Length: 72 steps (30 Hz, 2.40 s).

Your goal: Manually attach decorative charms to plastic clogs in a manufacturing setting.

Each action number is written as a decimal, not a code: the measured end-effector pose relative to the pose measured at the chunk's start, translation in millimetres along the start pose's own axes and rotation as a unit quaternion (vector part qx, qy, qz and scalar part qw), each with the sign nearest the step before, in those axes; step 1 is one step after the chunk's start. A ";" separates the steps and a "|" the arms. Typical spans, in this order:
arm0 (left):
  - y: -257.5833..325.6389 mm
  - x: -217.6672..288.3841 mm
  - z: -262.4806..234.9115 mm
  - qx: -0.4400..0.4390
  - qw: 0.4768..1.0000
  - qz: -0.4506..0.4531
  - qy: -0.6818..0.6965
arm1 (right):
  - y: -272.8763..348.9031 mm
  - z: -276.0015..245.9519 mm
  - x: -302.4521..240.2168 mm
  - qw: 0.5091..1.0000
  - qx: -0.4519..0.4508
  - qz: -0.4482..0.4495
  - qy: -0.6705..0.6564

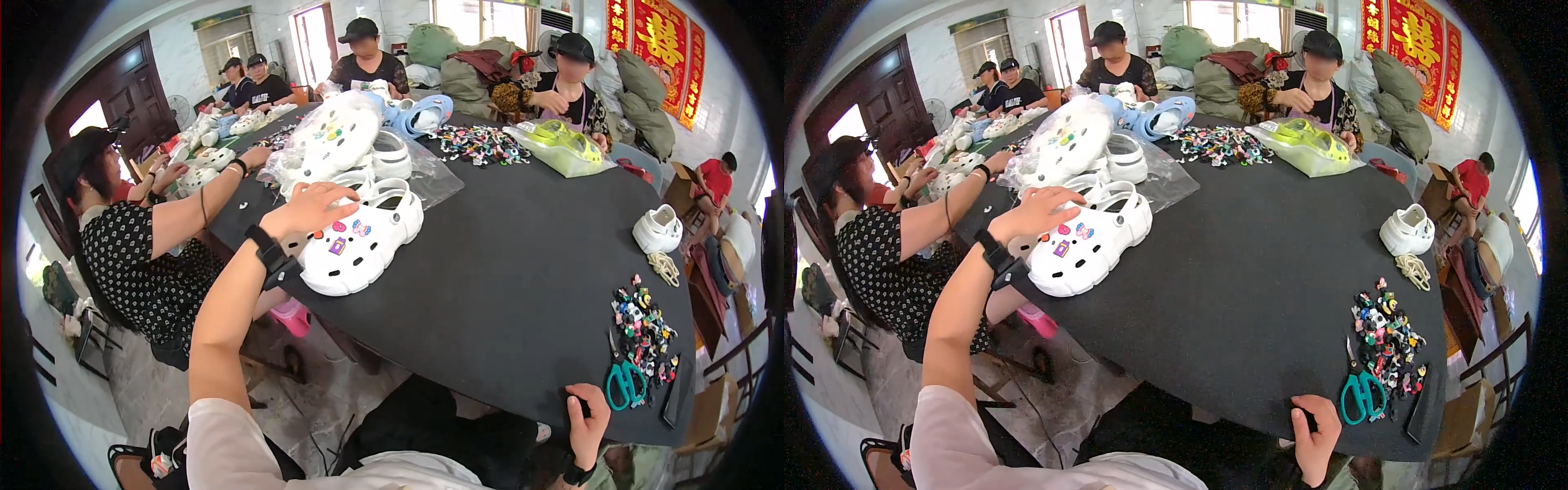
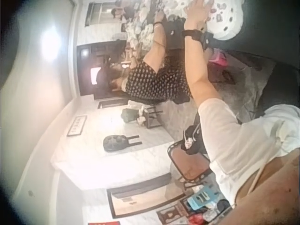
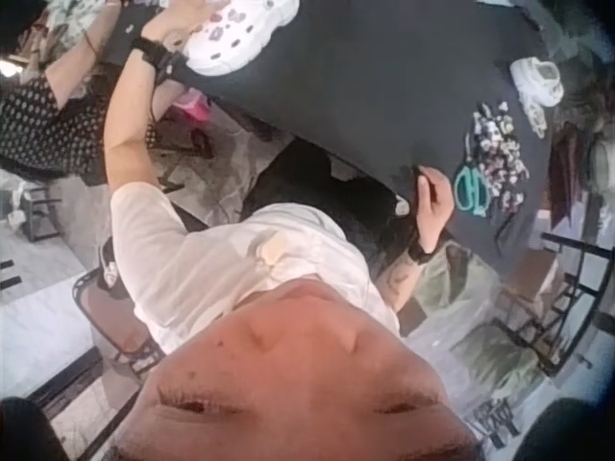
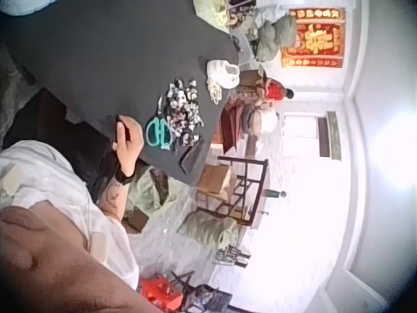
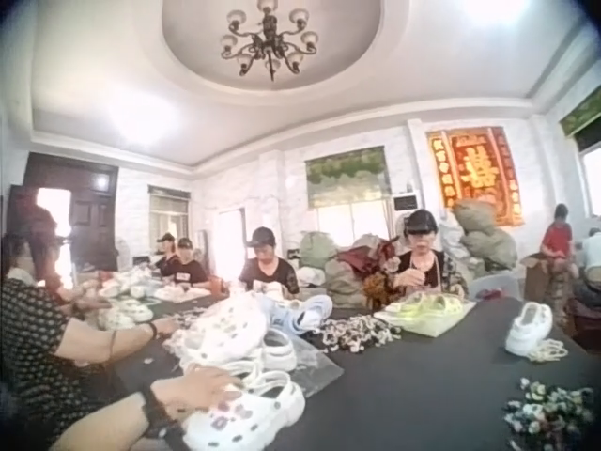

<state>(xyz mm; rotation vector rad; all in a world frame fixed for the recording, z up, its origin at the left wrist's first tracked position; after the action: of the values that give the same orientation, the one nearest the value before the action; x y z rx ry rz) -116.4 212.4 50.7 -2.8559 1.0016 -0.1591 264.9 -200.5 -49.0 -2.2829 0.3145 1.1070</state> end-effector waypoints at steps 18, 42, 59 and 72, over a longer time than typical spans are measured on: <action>-4.6 24.3 -7.0 -0.060 0.997 -0.033 0.020 | 2.9 0.9 -7.9 0.999 0.008 -0.027 -0.023; -117.7 -201.4 -34.7 0.242 0.812 -0.026 0.531 | 2.3 -5.9 -6.0 0.999 0.038 -0.035 0.000; -73.0 146.9 -73.3 -0.091 0.428 0.121 0.891 | -3.8 -6.2 -2.5 0.996 0.020 -0.090 0.012; 89.8 303.4 40.0 -0.258 0.579 0.087 0.769 | -2.5 -7.4 -3.1 0.997 0.005 -0.081 0.008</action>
<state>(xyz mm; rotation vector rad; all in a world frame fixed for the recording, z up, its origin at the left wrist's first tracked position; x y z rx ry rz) 69.5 -44.7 17.5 -2.2592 1.5188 -3.0613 268.8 -202.9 -42.0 -2.2640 0.1382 1.0038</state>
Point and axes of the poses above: each hand's wrist, its own y-axis away from the middle knuckle, its own z-axis out of the palm, x = y × z, the point moved 4 cm from there along -y, towards the middle knuckle, and after that the axes turned 1 degree about -y, right-handed, at the moved point
